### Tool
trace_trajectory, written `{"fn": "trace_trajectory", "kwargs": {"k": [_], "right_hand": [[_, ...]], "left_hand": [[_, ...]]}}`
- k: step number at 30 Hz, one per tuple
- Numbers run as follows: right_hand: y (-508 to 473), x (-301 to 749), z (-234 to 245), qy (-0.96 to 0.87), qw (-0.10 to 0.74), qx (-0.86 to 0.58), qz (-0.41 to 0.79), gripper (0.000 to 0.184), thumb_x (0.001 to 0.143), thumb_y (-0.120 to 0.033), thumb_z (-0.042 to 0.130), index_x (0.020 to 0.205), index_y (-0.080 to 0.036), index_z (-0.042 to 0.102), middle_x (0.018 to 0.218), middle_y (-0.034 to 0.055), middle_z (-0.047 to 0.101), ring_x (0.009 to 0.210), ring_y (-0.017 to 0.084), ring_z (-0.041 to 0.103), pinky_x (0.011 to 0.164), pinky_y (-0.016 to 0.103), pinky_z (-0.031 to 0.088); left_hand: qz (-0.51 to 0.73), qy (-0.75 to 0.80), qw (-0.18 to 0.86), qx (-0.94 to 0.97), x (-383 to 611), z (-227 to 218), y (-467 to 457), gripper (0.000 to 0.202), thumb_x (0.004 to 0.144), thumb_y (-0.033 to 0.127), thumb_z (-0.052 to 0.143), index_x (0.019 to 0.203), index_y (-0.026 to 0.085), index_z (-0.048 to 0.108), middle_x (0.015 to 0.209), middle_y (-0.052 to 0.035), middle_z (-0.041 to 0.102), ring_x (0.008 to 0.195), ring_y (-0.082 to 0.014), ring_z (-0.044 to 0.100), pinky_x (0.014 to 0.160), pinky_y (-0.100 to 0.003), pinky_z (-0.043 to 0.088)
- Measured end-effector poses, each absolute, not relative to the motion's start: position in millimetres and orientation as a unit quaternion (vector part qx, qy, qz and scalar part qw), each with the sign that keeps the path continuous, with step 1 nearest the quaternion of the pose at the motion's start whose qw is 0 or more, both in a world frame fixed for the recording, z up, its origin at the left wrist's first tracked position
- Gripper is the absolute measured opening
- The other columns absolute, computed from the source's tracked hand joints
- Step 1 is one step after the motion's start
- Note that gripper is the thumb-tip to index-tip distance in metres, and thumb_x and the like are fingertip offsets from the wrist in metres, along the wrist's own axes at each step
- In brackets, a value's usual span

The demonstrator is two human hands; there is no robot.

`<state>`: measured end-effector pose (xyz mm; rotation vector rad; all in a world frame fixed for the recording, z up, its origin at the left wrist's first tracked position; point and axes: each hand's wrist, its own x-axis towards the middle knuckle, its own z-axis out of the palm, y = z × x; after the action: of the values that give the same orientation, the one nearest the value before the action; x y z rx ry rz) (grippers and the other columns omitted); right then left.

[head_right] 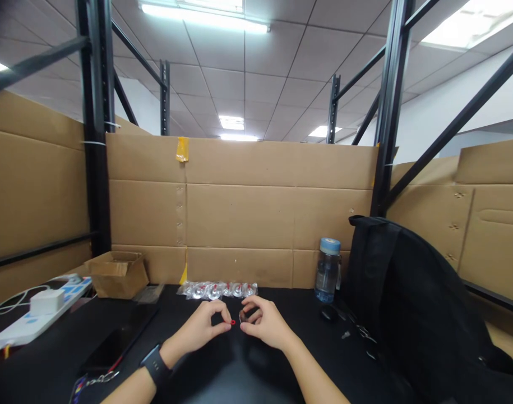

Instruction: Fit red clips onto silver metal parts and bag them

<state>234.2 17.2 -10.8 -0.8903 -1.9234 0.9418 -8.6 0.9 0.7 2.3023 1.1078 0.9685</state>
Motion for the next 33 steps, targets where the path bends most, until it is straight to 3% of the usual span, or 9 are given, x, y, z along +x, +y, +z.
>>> {"fn": "trace_trajectory", "kwargs": {"k": [3, 7, 13, 17, 21, 26, 33], "right_hand": [[13.8, 229.2, -10.8, -0.75, 0.419, -0.351, 0.371, 0.051, 0.069, -0.031, 0.082, 0.116, -0.023, 0.063, 0.11, 0.0068, 0.069, 0.082, 0.019, 0.071, 0.065, 0.028, 0.055], [11.7, 225.5, -10.9, -0.741, 0.439, -0.346, 0.373, 0.048, 0.072, -0.029, 0.081, 0.116, -0.024, 0.063, 0.112, 0.0074, 0.068, 0.09, 0.021, 0.071, 0.068, 0.029, 0.055], [7.8, 217.8, -9.9, -0.721, 0.473, -0.321, 0.392, 0.044, 0.075, -0.029, 0.08, 0.115, -0.024, 0.062, 0.118, 0.0086, 0.067, 0.096, 0.022, 0.071, 0.072, 0.03, 0.056], [1.4, 209.0, -9.2, -0.716, 0.486, -0.313, 0.391, 0.044, 0.074, -0.029, 0.08, 0.115, -0.025, 0.062, 0.123, 0.0083, 0.064, 0.096, 0.022, 0.072, 0.072, 0.031, 0.058], [-3.7, 202.5, -8.8, -0.73, 0.488, -0.311, 0.363, 0.043, 0.075, -0.028, 0.078, 0.115, -0.026, 0.062, 0.126, 0.0083, 0.061, 0.097, 0.023, 0.072, 0.072, 0.032, 0.061], [-5.9, 202.4, -5.3, -0.732, 0.484, -0.315, 0.362, 0.052, 0.073, -0.027, 0.079, 0.12, -0.026, 0.059, 0.116, 0.0084, 0.068, 0.101, 0.024, 0.071, 0.084, 0.039, 0.06], [-7.8, 203.0, -2.3, -0.731, 0.484, -0.305, 0.37, 0.052, 0.074, -0.026, 0.08, 0.122, -0.027, 0.058, 0.125, 0.009, 0.068, 0.107, 0.024, 0.069, 0.084, 0.039, 0.06]], "left_hand": [[0.384, 0.394, 0.213, 0.807, -4.9, -2.2, 5.1, 0.008, 0.08, 0.029, 0.074, 0.077, 0.022, 0.072, 0.09, -0.0016, 0.075, 0.094, -0.0198, 0.066, 0.094, -0.031, 0.044], [0.414, 0.422, 0.227, 0.774, 0.0, -3.0, 6.2, 0.014, 0.077, 0.027, 0.076, 0.091, 0.023, 0.076, 0.092, -0.002, 0.075, 0.086, -0.0191, 0.069, 0.092, -0.032, 0.048], [0.409, 0.462, 0.177, 0.767, 2.0, 2.1, 0.3, 0.011, 0.083, 0.036, 0.072, 0.087, 0.031, 0.081, 0.101, -0.0035, 0.074, 0.11, -0.0254, 0.061, 0.101, -0.038, 0.04], [0.393, 0.482, 0.139, 0.771, 4.4, 4.2, -3.7, 0.014, 0.086, 0.039, 0.069, 0.085, 0.031, 0.08, 0.102, -0.0044, 0.07, 0.11, -0.0272, 0.058, 0.101, -0.045, 0.037], [0.384, 0.505, 0.105, 0.766, 8.4, 2.1, -6.4, 0.015, 0.088, 0.038, 0.066, 0.083, 0.033, 0.079, 0.117, -0.0046, 0.061, 0.121, -0.0297, 0.049, 0.101, -0.051, 0.032], [0.38, 0.505, 0.082, 0.771, 10.2, 1.6, -8.1, 0.012, 0.087, 0.038, 0.067, 0.084, 0.033, 0.078, 0.118, -0.0052, 0.059, 0.123, -0.031, 0.045, 0.101, -0.052, 0.032], [0.388, 0.496, 0.07, 0.774, 10.2, 4.7, -10.2, 0.011, 0.085, 0.031, 0.067, 0.083, 0.03, 0.077, 0.118, -0.0064, 0.059, 0.124, -0.0318, 0.044, 0.101, -0.052, 0.032]]}}
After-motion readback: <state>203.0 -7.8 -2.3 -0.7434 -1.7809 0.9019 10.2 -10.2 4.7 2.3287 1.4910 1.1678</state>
